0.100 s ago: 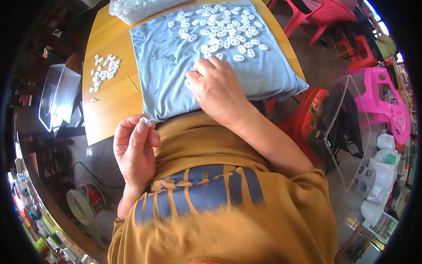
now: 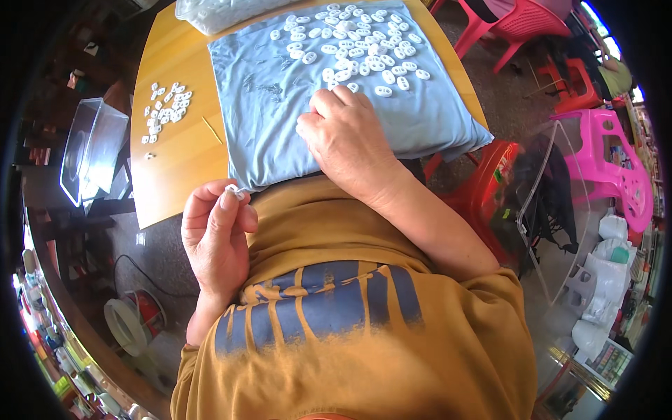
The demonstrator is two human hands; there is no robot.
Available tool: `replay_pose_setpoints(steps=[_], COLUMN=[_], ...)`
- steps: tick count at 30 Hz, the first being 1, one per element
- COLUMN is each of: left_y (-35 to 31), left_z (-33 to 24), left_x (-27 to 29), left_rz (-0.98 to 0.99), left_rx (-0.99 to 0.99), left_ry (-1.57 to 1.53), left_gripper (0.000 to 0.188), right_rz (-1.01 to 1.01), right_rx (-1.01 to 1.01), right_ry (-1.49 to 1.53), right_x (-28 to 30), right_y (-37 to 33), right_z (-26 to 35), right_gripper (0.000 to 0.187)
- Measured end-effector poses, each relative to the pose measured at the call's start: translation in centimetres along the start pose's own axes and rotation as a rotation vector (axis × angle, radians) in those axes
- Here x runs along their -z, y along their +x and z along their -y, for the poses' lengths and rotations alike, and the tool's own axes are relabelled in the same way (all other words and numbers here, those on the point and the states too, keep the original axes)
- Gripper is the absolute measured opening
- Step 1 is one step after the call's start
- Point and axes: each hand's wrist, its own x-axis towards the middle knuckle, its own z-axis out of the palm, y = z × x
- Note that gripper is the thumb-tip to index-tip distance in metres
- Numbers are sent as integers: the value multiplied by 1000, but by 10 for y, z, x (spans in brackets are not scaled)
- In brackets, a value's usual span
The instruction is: Assembling small white plastic button components with metal loop pins at a workstation.
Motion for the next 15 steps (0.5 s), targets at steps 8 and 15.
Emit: replay_pose_setpoints(steps=[8, 15], left_y=[0, 2], left_z=[-6, -14], left_x=[-4, -9], left_rz=[22, 113], left_rx=[-6, -40], left_ry=[-37, -41], left_gripper=[13, 11], right_rz=[96, 256], right_rx=[-400, -695], right_ry=[1156, 1757], right_x=[36, 65], right_y=[1, 1], right_z=[27, 46], right_gripper=[13, 19])
